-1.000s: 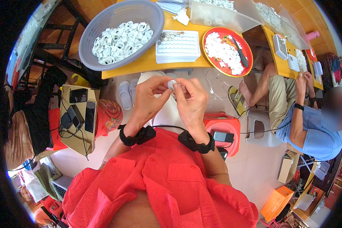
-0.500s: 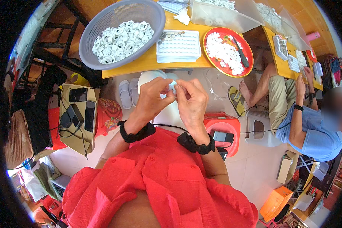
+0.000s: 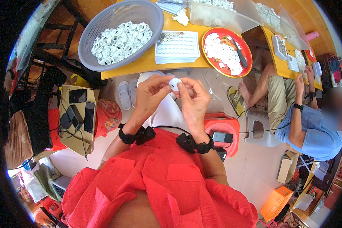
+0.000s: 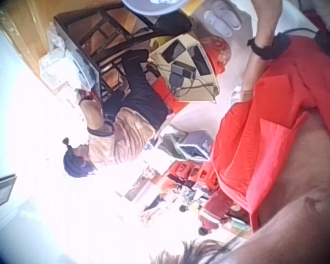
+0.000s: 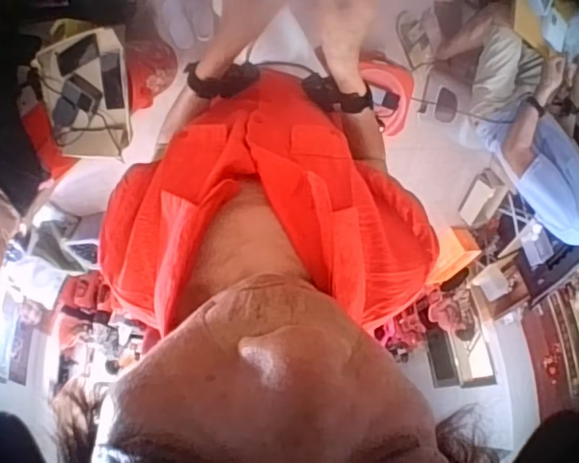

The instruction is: Manually assembling small white plastic shoe components by hand.

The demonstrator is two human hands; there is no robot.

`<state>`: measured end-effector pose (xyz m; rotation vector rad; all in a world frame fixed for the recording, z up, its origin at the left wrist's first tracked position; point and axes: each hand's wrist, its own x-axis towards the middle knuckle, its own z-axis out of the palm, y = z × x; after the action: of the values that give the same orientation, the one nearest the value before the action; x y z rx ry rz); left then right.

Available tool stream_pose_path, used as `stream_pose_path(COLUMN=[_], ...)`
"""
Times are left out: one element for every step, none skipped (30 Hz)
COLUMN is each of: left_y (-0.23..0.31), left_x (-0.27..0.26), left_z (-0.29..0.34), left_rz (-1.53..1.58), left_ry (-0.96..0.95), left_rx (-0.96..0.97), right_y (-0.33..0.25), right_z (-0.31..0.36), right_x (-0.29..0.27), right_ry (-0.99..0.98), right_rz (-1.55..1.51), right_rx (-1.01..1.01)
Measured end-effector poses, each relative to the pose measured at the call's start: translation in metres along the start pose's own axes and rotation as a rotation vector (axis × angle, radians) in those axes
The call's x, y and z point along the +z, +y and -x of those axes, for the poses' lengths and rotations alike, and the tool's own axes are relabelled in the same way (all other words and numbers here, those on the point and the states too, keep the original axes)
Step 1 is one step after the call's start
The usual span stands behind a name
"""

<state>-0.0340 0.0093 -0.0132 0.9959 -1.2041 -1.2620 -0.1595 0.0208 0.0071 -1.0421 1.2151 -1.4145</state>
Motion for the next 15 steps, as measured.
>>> stream_pose_path(left_y=[0.003,0.009,0.012,0.011,0.007,0.006,0.006,0.007,0.008,0.008,0.009,0.01,0.01,0.011,0.012], left_x=[0.001,0.003,0.005,0.005,0.004,0.004,0.005,0.005,0.005,0.005,0.005,0.005,0.005,0.004,0.003], left_z=[0.0,0.0,0.001,0.002,0.003,0.003,0.004,0.005,0.005,0.005,0.004,0.004,0.003,0.003,0.002], left_rz=[0.002,0.14,0.277,0.278,0.315,0.352,0.354,0.368,0.382,0.384,0.35,0.316,0.319,0.331,0.343], left_ry=[-0.001,0.011,0.022,0.024,0.052,0.079,0.083,0.101,0.119,0.121,0.141,0.16,0.16,0.152,0.143], left_rx=[0.001,-0.084,-0.169,-0.167,-0.209,-0.251,-0.248,-0.242,-0.235,-0.232,-0.216,-0.199,-0.196,-0.198,-0.199], right_y=[0.0,0.001,0.001,0.001,0.0,0.0,0.0,0.001,0.002,0.005,0.009,0.011,0.013,0.014,0.015], right_z=[0.0,0.0,0.0,0.001,0.001,0.002,0.003,0.004,0.005,0.006,0.006,0.006,0.007,0.007,0.007], right_x=[0.0,0.0,0.001,0.004,0.007,0.009,0.01,0.01,0.011,0.011,0.011,0.011,0.01,0.01,0.01], right_ry=[0.001,0.014,0.028,0.026,0.04,0.054,0.049,0.051,0.053,0.05,0.058,0.066,0.065,0.068,0.071], right_rz=[0.002,-0.007,-0.016,-0.015,-0.063,-0.11,-0.109,-0.068,-0.027,-0.025,0.038,0.102,0.103,0.149,0.196], right_rx=[-0.002,-0.018,-0.035,-0.036,-0.039,-0.042,-0.044,-0.056,-0.069,-0.072,-0.121,-0.171,-0.174,-0.209,-0.245])
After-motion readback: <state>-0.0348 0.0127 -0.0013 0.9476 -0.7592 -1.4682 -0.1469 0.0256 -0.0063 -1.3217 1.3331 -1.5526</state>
